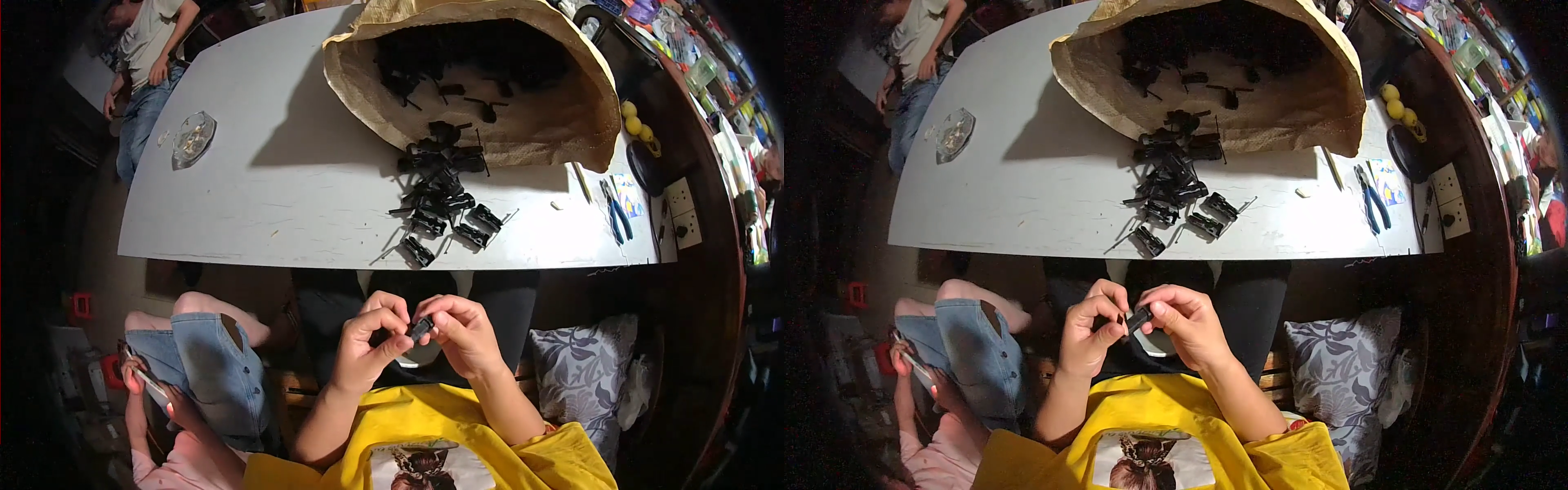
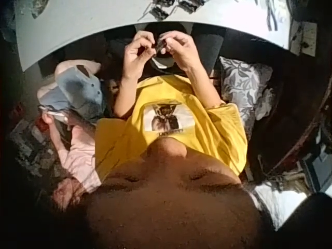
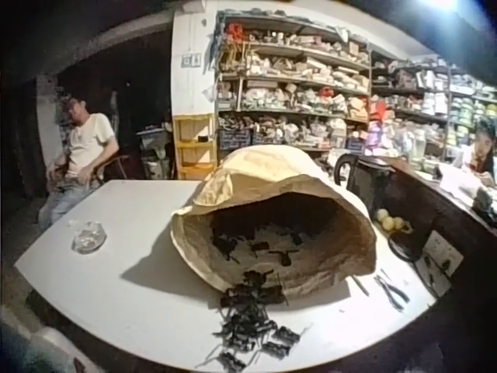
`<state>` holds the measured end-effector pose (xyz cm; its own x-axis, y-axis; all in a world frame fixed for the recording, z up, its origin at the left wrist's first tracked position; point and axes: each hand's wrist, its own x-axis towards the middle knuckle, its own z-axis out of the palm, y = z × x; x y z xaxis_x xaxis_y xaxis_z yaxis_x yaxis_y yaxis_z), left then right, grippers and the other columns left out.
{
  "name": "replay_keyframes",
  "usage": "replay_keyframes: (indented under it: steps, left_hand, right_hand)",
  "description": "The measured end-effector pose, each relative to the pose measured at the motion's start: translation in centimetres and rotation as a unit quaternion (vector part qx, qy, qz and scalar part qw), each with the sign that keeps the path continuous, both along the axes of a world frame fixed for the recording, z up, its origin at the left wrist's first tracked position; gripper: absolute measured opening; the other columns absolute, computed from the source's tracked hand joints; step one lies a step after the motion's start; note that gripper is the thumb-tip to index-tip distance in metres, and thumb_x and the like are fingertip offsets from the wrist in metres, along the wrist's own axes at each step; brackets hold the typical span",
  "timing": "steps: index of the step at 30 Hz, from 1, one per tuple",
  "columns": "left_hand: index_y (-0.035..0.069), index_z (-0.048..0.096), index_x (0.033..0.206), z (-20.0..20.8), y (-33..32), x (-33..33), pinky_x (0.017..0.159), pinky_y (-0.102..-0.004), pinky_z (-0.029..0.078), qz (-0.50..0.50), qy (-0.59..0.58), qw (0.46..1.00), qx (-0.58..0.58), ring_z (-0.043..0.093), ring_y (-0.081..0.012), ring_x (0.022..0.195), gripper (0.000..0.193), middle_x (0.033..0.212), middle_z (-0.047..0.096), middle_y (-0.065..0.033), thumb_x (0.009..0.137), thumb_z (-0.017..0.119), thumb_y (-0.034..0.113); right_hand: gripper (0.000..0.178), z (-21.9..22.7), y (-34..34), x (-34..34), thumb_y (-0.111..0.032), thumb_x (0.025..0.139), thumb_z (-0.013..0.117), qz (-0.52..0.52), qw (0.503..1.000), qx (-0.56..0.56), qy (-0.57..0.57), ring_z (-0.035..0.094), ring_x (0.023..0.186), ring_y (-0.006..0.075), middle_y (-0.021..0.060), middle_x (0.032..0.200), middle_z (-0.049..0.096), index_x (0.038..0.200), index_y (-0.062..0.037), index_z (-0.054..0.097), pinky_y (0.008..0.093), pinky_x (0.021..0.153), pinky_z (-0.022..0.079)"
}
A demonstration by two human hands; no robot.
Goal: The recorder is picking small black plastic components from a bag, inspecting them, and assembling or sorting them on a table.
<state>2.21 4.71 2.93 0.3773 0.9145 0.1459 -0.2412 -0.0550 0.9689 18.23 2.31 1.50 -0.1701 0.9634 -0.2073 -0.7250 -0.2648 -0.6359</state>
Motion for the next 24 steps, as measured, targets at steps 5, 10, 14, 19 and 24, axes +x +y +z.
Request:
replay_keyframes:
  steps: [5,10,14,19,24]
  left_hand:
    - [0.003,0.053,0.084,1.3,-0.6,-0.2,0.071,-0.0202,0.037,-0.025,-0.011,0.995,-0.099,0.046,-0.0080,0.075,0.028,0.093,0.053,-0.0048,0.072,0.075,0.016]
    - [0.000,0.055,0.090,0.9,-1.2,0.0,0.076,-0.0216,0.041,-0.009,0.126,0.991,-0.035,0.052,-0.0096,0.085,0.022,0.089,0.057,-0.0046,0.074,0.070,0.004]
    - [0.000,0.056,0.085,0.9,-1.6,1.2,0.069,-0.0231,0.043,0.077,0.095,0.992,-0.002,0.055,-0.0136,0.077,0.017,0.085,0.058,-0.0066,0.074,0.069,0.003]
    - [0.001,0.052,0.082,0.3,-1.9,2.0,0.075,-0.0245,0.040,0.089,0.045,0.995,-0.013,0.050,-0.0148,0.080,0.015,0.085,0.053,-0.0078,0.078,0.065,0.008]
    - [0.002,0.049,0.078,-0.5,-2.3,2.8,0.076,-0.0245,0.036,0.071,-0.026,0.995,-0.059,0.046,-0.0137,0.080,0.016,0.084,0.048,-0.0069,0.079,0.063,0.010]
  right_hand:
    - [0.009,1.5,-0.3,0.6,-0.004,0.081,0.061,-0.067,0.970,0.138,-0.187,0.056,0.082,0.0162,0.0113,0.091,0.059,0.087,0.0036,0.062,0.0247,0.069,0.048]
    - [0.012,2.0,-0.7,0.9,-0.005,0.073,0.068,-0.094,0.885,0.253,-0.379,0.057,0.082,0.0202,0.0138,0.089,0.059,0.080,0.0032,0.063,0.0276,0.071,0.046]
    - [0.013,2.1,-1.1,0.3,-0.002,0.074,0.067,-0.117,0.888,0.237,-0.377,0.058,0.084,0.0216,0.0151,0.091,0.060,0.083,0.0043,0.062,0.0285,0.072,0.047]
    - [0.015,2.6,-2.0,-1.0,0.004,0.070,0.067,-0.197,0.803,0.273,-0.492,0.062,0.080,0.0246,0.0176,0.089,0.061,0.083,0.0055,0.059,0.0291,0.067,0.050]
    - [0.015,2.1,-2.6,-1.0,0.005,0.071,0.067,-0.216,0.775,0.273,-0.527,0.062,0.078,0.0251,0.0184,0.089,0.061,0.083,0.0055,0.059,0.0290,0.067,0.050]
